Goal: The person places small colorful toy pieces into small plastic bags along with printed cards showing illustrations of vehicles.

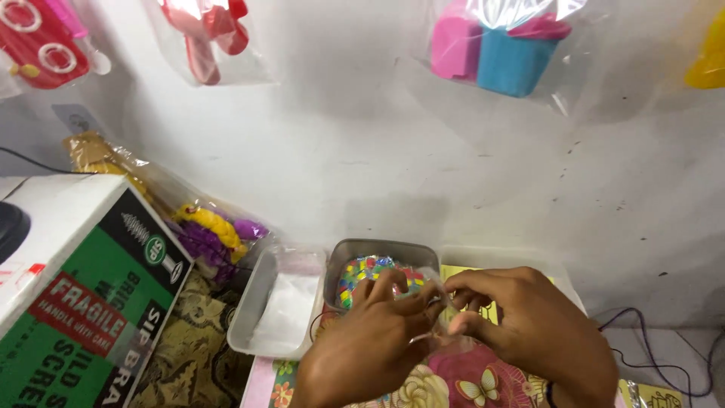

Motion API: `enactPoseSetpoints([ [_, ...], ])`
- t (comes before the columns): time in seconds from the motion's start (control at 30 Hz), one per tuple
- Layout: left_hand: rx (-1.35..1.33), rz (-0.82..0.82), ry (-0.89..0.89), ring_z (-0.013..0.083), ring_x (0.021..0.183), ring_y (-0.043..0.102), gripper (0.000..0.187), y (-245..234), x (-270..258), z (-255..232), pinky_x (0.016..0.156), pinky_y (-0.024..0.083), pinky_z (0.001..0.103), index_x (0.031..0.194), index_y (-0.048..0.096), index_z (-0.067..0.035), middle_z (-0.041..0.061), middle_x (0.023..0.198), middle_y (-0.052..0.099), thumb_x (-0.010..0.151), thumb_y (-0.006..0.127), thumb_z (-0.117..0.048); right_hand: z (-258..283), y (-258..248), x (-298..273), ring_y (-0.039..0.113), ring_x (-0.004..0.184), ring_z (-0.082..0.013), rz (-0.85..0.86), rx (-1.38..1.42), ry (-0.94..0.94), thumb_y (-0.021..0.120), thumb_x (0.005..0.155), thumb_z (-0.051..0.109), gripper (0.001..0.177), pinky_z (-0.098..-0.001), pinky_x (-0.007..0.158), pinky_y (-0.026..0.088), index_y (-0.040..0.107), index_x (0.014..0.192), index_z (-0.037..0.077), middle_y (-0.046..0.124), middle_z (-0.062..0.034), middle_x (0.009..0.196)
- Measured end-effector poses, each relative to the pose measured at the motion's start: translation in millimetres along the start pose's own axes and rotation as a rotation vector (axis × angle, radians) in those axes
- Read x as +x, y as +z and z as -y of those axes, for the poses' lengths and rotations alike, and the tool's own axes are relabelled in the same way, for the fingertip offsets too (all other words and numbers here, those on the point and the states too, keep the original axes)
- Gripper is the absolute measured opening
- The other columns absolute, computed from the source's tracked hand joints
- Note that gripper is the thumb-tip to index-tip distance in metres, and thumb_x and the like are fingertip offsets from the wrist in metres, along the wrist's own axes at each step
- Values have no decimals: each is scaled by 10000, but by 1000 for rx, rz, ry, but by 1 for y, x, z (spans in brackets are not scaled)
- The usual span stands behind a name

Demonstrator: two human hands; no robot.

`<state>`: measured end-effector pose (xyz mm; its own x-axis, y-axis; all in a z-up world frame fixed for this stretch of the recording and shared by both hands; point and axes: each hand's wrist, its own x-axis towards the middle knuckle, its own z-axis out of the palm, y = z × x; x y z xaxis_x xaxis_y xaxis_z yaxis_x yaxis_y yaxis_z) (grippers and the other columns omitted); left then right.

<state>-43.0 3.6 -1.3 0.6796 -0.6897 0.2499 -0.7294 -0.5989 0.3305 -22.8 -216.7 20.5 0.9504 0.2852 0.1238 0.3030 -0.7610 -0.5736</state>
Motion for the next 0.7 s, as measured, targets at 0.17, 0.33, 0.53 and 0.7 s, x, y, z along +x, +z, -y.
enactPoseSetpoints([
  [0.17, -56, 110, -49, 529, 1415, 215, 408, 8, 6, -3, 1032, 188, 720, 1218, 683, 14, 164, 1573, 450, 1000, 546, -303, 11, -7, -1, 732, 551, -92, 22, -18, 139, 900, 543, 557, 478, -254, 575, 543, 825, 876, 223, 836, 58, 611],
  [0.33, -55, 87, -29, 487, 1389, 246, 351, 2, 7, -5, 1015, 234, 652, 1135, 708, 17, 132, 1548, 485, 959, 621, -274, 2, -6, 0, 723, 566, -80, 57, 2, 39, 904, 672, 302, 303, -243, 577, 549, 717, 894, 217, 821, 76, 637],
  [0.53, 28, -65, 62, 431, 1280, 426, 319, -6, 10, 5, 1071, 273, 626, 1165, 751, -101, 138, 1432, 603, 866, 685, -190, -5, -11, 1, 769, 580, -78, 37, -25, 54, 776, 755, 169, 259, -265, 545, 553, 742, 1001, 242, 874, 59, 721],
  [0.7, -193, -528, -155, 143, 748, 611, 107, -21, 21, 6, 651, 514, 301, 897, 799, -114, 4, 843, 796, 803, 755, -90, -6, -19, -4, 594, 395, -136, -94, 45, 47, 803, 764, 178, 237, -313, 446, 429, 771, 991, 237, 834, 10, 571],
])
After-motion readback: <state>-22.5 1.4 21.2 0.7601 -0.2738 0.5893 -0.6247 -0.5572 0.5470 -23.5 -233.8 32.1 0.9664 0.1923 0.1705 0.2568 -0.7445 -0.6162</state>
